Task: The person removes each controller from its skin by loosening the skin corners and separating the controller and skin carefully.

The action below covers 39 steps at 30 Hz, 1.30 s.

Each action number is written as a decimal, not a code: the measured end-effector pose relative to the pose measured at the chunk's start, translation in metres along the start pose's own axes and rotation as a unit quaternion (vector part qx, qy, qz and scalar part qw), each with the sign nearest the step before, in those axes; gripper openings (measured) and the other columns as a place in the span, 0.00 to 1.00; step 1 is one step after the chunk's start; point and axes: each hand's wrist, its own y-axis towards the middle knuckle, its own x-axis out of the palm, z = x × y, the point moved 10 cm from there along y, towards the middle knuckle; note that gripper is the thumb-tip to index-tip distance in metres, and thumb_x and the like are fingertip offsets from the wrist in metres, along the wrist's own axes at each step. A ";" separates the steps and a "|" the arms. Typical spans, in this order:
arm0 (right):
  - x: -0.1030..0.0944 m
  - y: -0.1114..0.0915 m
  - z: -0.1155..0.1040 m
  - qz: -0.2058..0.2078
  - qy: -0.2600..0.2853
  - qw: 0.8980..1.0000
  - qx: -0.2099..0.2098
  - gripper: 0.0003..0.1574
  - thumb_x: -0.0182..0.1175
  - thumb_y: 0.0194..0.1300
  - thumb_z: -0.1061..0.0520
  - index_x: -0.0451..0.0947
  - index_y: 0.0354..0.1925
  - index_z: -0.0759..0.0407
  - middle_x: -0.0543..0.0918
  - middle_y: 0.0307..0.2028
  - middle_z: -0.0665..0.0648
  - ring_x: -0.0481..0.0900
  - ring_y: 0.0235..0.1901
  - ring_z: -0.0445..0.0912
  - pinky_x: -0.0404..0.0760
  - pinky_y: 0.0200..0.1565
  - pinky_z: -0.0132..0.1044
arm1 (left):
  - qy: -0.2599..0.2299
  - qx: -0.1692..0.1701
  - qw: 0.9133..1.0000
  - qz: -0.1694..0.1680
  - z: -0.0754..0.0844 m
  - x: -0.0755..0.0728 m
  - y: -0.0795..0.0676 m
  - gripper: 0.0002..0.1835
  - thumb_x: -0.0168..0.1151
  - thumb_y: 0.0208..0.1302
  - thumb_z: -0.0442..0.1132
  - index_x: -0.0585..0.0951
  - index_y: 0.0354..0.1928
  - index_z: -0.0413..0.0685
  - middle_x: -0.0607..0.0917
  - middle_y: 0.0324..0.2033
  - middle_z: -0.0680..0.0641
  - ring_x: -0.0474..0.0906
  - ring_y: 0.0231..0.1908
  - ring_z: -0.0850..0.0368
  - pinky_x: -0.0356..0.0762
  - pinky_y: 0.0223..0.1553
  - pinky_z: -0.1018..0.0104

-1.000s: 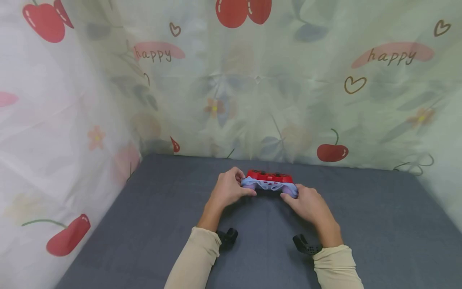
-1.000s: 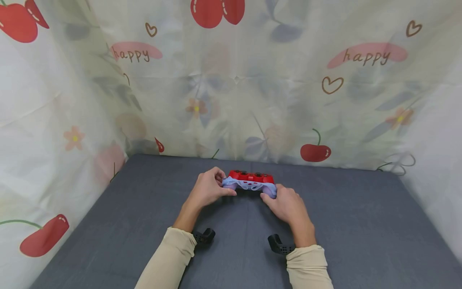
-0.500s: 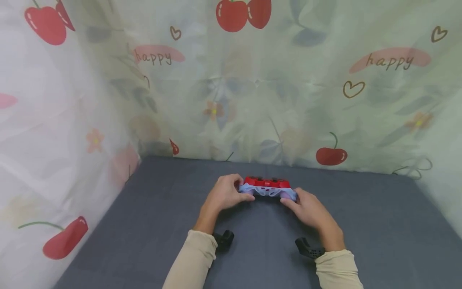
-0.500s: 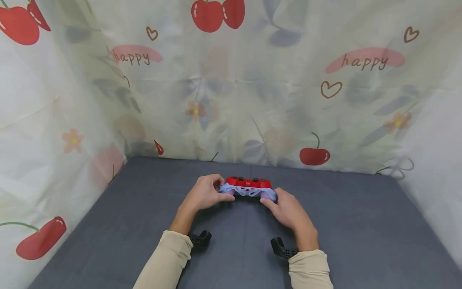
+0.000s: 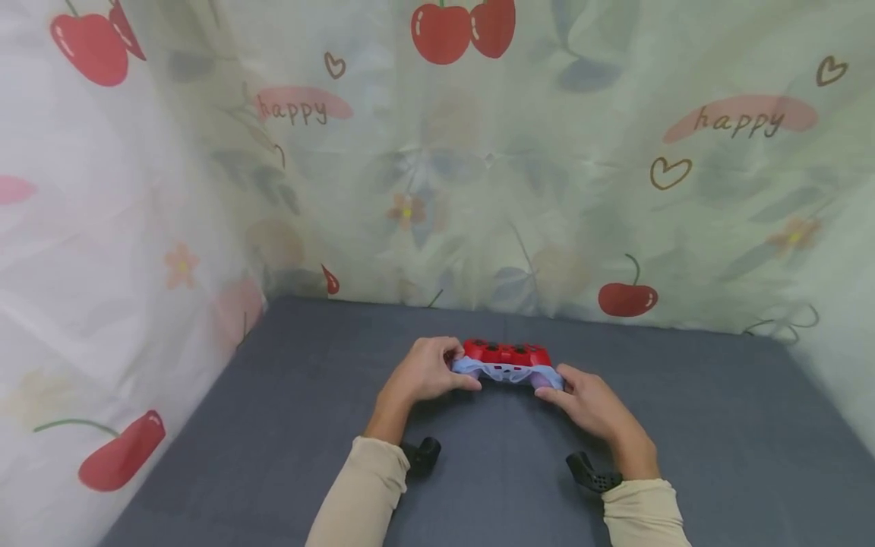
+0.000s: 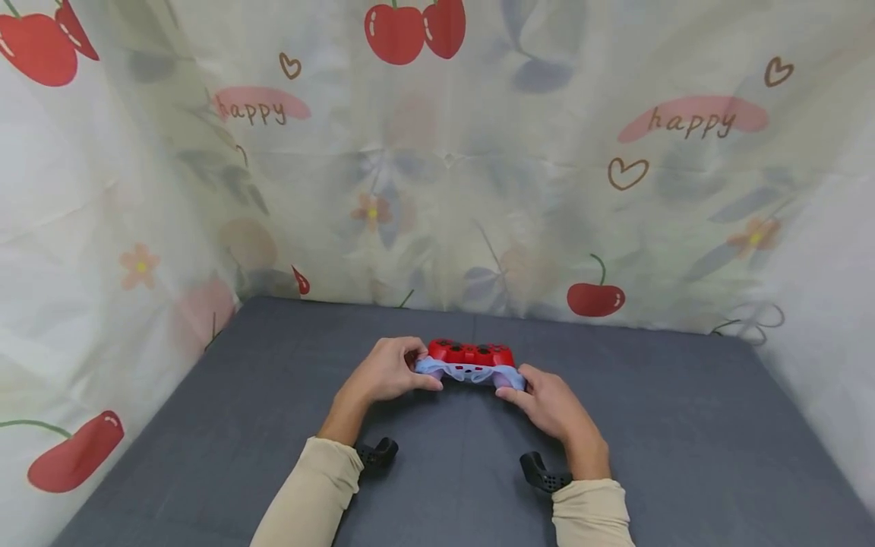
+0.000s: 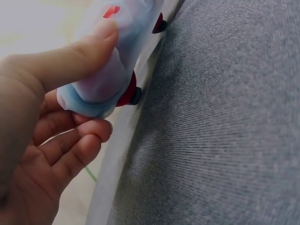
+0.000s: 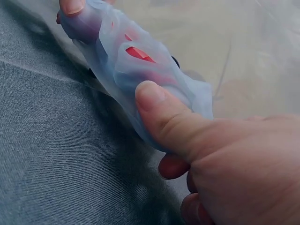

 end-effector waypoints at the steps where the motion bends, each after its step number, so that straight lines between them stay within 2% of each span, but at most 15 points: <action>1: 0.000 0.000 0.000 0.003 0.000 1.000 -0.001 0.21 0.66 0.67 0.40 0.72 0.36 0.53 0.69 0.26 0.51 0.68 0.29 0.43 0.64 0.31 0.34 | -0.002 0.001 1.000 0.001 0.000 0.000 0.000 0.22 0.79 0.51 0.58 0.75 0.29 0.58 0.74 0.25 0.54 0.72 0.28 0.59 0.71 0.30 0.63; 12: 0.003 0.003 0.001 0.019 -0.011 1.000 -0.011 0.19 0.65 0.68 0.41 0.73 0.32 0.52 0.67 0.23 0.49 0.67 0.26 0.41 0.64 0.30 0.32 | 0.002 -0.004 1.000 0.004 -0.006 0.001 -0.001 0.22 0.79 0.52 0.57 0.74 0.29 0.58 0.72 0.23 0.54 0.71 0.27 0.59 0.70 0.29 0.64; 23: 0.002 0.000 0.008 0.025 0.001 1.000 0.003 0.21 0.64 0.69 0.41 0.72 0.30 0.53 0.67 0.22 0.49 0.67 0.25 0.42 0.64 0.29 0.32 | 0.008 0.002 1.000 0.003 -0.002 0.005 0.003 0.24 0.80 0.51 0.56 0.72 0.26 0.57 0.69 0.20 0.55 0.66 0.24 0.61 0.67 0.28 0.65; 31: 0.002 0.000 0.010 0.036 0.001 0.999 0.002 0.21 0.63 0.71 0.41 0.71 0.29 0.51 0.65 0.21 0.48 0.67 0.25 0.42 0.63 0.30 0.32 | 0.010 0.010 1.000 0.016 0.000 0.005 0.004 0.26 0.83 0.48 0.54 0.70 0.24 0.56 0.67 0.20 0.56 0.64 0.23 0.62 0.64 0.27 0.67; 35: 0.005 0.002 0.004 0.031 0.007 0.999 0.000 0.18 0.63 0.71 0.44 0.72 0.29 0.51 0.67 0.22 0.48 0.68 0.26 0.42 0.65 0.31 0.33 | 0.012 0.006 1.000 0.026 -0.001 0.003 0.003 0.26 0.83 0.48 0.52 0.70 0.24 0.55 0.67 0.20 0.55 0.64 0.23 0.61 0.64 0.27 0.67; 39: 0.018 0.007 -0.013 -0.002 -0.001 1.000 -0.019 0.14 0.62 0.71 0.43 0.75 0.33 0.49 0.71 0.25 0.48 0.71 0.30 0.41 0.67 0.36 0.36 | 0.013 0.013 0.999 0.032 0.002 0.004 0.003 0.24 0.82 0.50 0.52 0.72 0.25 0.55 0.68 0.20 0.55 0.66 0.23 0.62 0.65 0.26 0.68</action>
